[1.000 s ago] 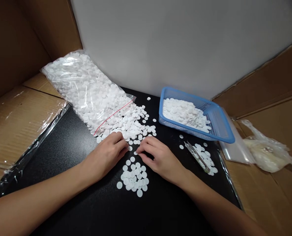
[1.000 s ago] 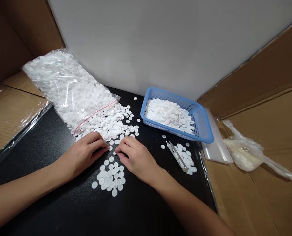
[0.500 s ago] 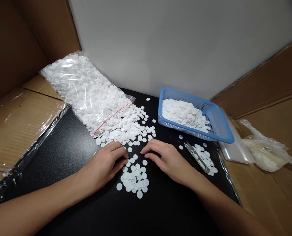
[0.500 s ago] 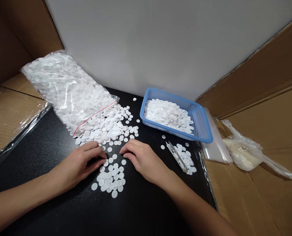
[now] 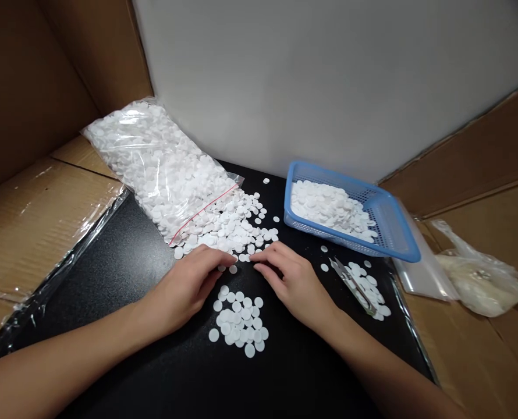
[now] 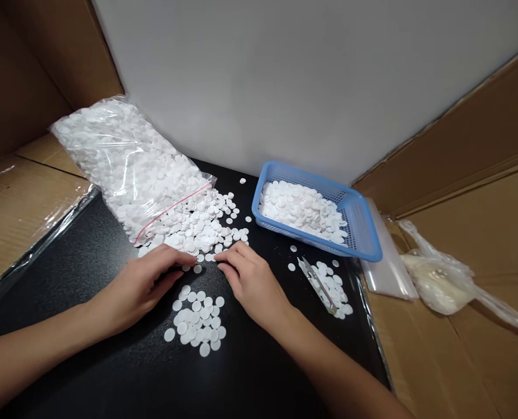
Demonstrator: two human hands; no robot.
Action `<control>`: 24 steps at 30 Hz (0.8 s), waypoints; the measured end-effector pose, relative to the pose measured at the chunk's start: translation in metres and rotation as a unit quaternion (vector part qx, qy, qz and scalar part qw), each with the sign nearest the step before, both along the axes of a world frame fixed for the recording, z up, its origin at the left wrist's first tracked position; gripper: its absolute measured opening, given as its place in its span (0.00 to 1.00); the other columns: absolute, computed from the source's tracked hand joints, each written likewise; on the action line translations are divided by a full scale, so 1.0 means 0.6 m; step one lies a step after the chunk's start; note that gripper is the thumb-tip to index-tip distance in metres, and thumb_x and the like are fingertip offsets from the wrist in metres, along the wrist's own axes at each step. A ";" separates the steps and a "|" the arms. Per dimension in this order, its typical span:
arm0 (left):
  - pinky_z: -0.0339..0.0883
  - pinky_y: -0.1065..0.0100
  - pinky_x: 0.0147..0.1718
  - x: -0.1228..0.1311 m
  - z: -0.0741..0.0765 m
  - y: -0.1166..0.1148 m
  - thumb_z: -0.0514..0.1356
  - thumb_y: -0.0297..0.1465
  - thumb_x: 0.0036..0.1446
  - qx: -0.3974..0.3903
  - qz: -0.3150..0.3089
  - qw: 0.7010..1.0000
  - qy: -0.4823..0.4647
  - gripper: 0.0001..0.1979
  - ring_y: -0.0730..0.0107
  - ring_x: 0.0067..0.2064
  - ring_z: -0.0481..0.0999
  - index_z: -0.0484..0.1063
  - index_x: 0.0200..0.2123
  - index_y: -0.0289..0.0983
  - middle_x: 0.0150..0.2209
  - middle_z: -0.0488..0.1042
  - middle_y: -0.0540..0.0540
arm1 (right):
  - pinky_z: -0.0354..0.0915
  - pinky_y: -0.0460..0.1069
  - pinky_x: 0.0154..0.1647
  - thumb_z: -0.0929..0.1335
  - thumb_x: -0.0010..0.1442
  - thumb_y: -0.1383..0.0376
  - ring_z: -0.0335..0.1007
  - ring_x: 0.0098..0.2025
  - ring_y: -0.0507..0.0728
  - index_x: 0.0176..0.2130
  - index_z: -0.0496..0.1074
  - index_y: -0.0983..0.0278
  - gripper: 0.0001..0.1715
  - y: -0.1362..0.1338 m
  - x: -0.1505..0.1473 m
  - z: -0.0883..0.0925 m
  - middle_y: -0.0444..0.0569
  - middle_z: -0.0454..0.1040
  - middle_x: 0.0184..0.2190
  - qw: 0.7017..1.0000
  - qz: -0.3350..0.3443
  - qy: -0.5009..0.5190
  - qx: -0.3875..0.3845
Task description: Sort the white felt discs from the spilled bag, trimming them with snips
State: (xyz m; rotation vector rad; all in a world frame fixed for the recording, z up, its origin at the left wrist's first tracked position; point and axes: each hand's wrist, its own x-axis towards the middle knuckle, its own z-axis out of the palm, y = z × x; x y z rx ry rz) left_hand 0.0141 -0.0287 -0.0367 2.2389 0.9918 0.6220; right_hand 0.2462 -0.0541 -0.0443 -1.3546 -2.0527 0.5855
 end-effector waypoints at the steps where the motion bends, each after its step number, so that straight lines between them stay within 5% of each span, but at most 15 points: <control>1: 0.73 0.63 0.43 0.002 -0.001 -0.006 0.52 0.22 0.65 0.013 -0.021 1.000 0.010 0.14 0.64 0.45 0.76 0.69 0.49 0.40 0.44 0.77 0.45 | 0.72 0.51 0.39 0.64 0.66 0.70 0.74 0.38 0.57 0.43 0.75 0.61 0.10 0.004 -0.001 -0.006 0.50 0.73 0.37 1.000 -0.008 -0.006 0.021; 5: 0.71 0.57 0.51 0.009 0.010 -0.044 0.51 0.20 0.63 0.104 -0.124 0.986 0.035 0.17 0.58 0.51 0.74 0.69 0.51 0.40 0.50 0.76 0.41 | 0.72 0.51 0.40 0.64 0.68 0.69 0.73 0.37 0.56 0.44 0.75 0.61 0.10 0.015 -0.005 -0.024 0.50 0.72 0.36 0.998 -0.005 -0.029 0.053; 11: 0.74 0.64 0.43 0.016 0.036 -0.089 0.53 0.24 0.67 0.139 -0.297 0.944 0.027 0.11 0.63 0.41 0.78 0.72 0.46 0.40 0.42 0.79 0.42 | 0.71 0.50 0.37 0.65 0.68 0.66 0.72 0.35 0.55 0.43 0.75 0.63 0.08 0.014 -0.008 -0.029 0.50 0.70 0.36 0.998 -0.003 -0.027 0.059; 13: 0.75 0.63 0.45 0.015 0.029 -0.087 0.51 0.24 0.67 0.143 -0.275 0.949 0.053 0.11 0.62 0.43 0.78 0.71 0.46 0.37 0.44 0.79 0.41 | 0.70 0.50 0.37 0.66 0.68 0.66 0.71 0.34 0.55 0.41 0.75 0.63 0.07 0.012 -0.008 -0.026 0.49 0.70 0.35 0.999 -0.006 -0.013 0.050; 19: 0.72 0.49 0.54 0.002 -0.020 -0.066 0.54 0.29 0.67 0.173 -0.075 0.973 0.136 0.05 0.47 0.59 0.71 0.68 0.42 0.34 0.58 0.71 0.32 | 0.70 0.49 0.35 0.63 0.68 0.69 0.72 0.33 0.55 0.39 0.77 0.61 0.13 0.010 -0.002 -0.021 0.48 0.74 0.33 0.999 -0.025 0.043 -0.015; 24: 0.71 0.47 0.55 0.001 -0.029 -0.062 0.64 0.36 0.60 0.185 -0.079 0.967 0.155 0.13 0.43 0.60 0.71 0.68 0.40 0.34 0.58 0.71 0.29 | 0.70 0.49 0.38 0.64 0.66 0.70 0.74 0.35 0.56 0.39 0.76 0.61 0.11 0.011 0.005 -0.022 0.48 0.75 0.34 0.998 -0.047 0.035 -0.012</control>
